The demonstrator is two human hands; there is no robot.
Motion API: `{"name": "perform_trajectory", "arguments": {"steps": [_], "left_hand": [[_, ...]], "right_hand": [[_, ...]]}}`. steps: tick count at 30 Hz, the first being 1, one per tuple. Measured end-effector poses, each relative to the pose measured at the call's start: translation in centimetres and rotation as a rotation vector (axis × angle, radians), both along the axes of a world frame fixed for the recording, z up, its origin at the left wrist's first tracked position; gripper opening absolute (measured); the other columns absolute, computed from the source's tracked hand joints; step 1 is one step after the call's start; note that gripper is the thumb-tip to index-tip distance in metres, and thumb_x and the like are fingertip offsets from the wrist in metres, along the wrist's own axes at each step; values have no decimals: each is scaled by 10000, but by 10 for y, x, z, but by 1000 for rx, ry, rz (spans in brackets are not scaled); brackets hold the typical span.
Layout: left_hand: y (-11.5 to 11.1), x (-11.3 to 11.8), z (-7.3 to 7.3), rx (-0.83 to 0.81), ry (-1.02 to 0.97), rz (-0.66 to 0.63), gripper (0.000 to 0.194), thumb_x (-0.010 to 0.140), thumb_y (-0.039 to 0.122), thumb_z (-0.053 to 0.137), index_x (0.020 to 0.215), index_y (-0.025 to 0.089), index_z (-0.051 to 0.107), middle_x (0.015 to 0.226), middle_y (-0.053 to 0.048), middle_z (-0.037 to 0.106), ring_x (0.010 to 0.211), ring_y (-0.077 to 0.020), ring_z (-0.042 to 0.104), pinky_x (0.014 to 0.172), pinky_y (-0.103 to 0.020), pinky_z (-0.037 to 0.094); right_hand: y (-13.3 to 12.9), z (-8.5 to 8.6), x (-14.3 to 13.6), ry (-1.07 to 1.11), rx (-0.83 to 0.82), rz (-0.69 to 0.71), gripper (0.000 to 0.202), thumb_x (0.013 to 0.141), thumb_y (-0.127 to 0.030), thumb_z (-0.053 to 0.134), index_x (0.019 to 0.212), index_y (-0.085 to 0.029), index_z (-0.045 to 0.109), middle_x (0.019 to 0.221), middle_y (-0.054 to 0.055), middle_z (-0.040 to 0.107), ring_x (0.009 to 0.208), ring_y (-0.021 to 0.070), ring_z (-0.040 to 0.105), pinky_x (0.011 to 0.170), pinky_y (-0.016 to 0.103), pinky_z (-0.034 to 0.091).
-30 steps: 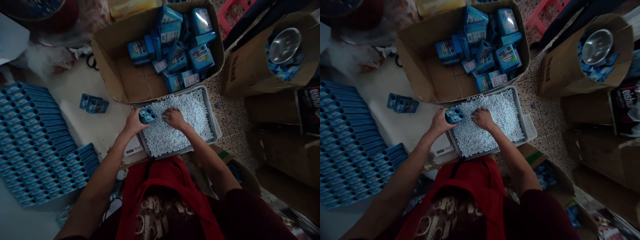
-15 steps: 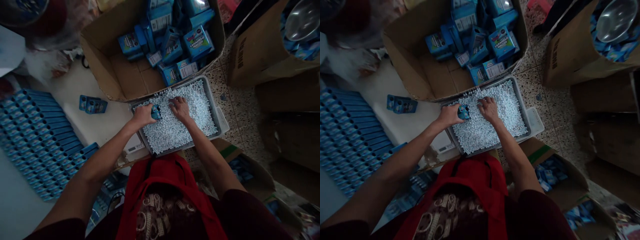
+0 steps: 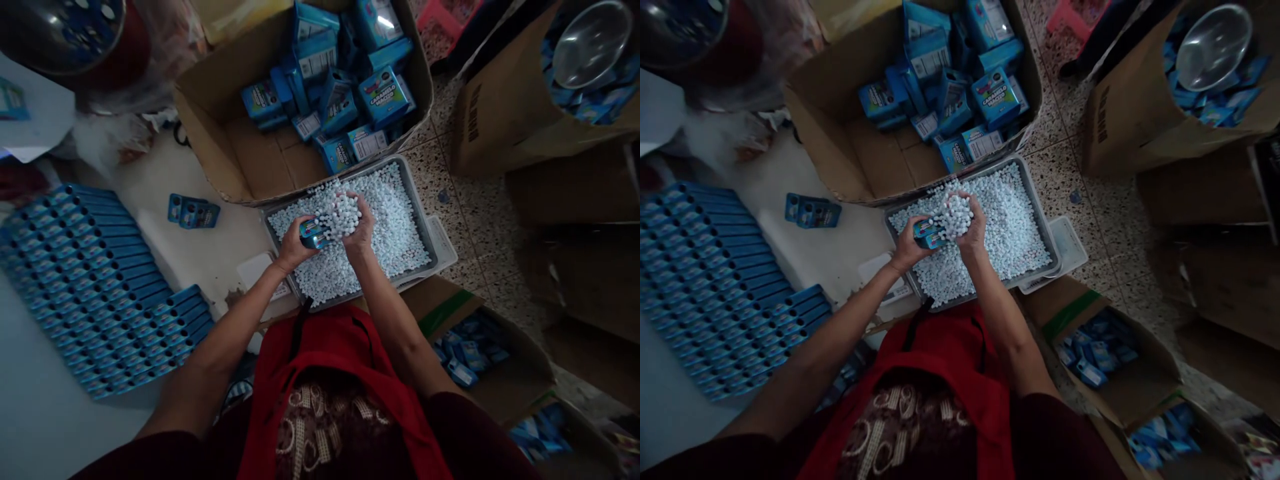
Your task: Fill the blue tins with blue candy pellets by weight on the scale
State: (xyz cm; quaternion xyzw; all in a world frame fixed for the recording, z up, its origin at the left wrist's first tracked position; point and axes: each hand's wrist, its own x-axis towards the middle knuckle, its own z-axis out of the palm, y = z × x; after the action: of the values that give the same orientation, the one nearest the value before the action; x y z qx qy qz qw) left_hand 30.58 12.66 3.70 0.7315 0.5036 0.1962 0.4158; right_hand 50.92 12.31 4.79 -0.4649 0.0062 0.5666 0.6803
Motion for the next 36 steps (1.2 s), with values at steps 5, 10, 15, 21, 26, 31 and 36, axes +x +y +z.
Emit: {"name": "perform_trajectory", "arguments": {"steps": [5, 10, 15, 21, 26, 31, 36], "left_hand": [[-9, -1, -19, 5, -23, 31, 1068, 654, 357, 1191, 1491, 275, 533, 1524, -172, 771, 1436, -422, 799, 1253, -604, 662], [-5, -9, -20, 22, 21, 98, 1010, 673, 530, 1206, 1415, 280, 568, 1393, -123, 804, 1285, -404, 852, 1135, -553, 716], [7, -24, -14, 27, 115, 68, 980, 637, 287, 1177, 1416, 293, 581, 1363, -91, 788, 1244, -392, 849, 1106, -550, 735], [8, -17, 7, 35, 194, 3, 859, 672, 73, 1026, 1413, 269, 637, 1410, -130, 791, 1397, -429, 798, 1236, -604, 680], [10, -9, 26, 138, 268, -32, 785, 674, 61, 972, 1378, 254, 684, 1383, -125, 804, 1347, -440, 792, 1203, -593, 674], [14, -9, 29, 100, 182, -64, 703, 717, 148, 957, 1357, 270, 692, 1317, -90, 827, 1239, -390, 820, 1109, -527, 701], [18, -24, 26, 125, 142, -88, 658, 727, 248, 911, 1341, 271, 675, 1362, -119, 823, 1313, -411, 806, 1176, -551, 683]], "right_hand": [[-1, 6, -20, 62, 13, 20, 499, 798, -738, 944, 934, -295, 761, 890, 33, 824, 1128, 324, 873, 956, 476, 750], [-5, 17, -28, 15, 121, 80, 339, 805, -590, 936, 855, -293, 780, 946, 26, 847, 1046, 293, 861, 1036, 472, 733], [-4, 26, -24, 40, 182, 105, 355, 823, -606, 935, 903, -290, 793, 1103, 35, 878, 983, 266, 822, 1033, 466, 708], [0, 32, -36, -27, 184, 129, 606, 943, -897, 804, 918, -292, 820, 1051, 54, 861, 1025, 286, 812, 1081, 505, 679], [-4, 42, -42, -202, 282, 196, 695, 1015, -949, 676, 802, -294, 775, 1098, 81, 848, 1155, 315, 789, 1204, 530, 610], [-21, 54, -46, -505, 346, 299, 674, 1059, -927, 664, 795, -333, 842, 1165, 56, 844, 1231, 323, 751, 1363, 560, 488], [-41, 60, -44, -701, 410, 451, 711, 1162, -895, 500, 883, -402, 929, 1232, 34, 896, 1451, 350, 717, 1494, 625, 285]]}}
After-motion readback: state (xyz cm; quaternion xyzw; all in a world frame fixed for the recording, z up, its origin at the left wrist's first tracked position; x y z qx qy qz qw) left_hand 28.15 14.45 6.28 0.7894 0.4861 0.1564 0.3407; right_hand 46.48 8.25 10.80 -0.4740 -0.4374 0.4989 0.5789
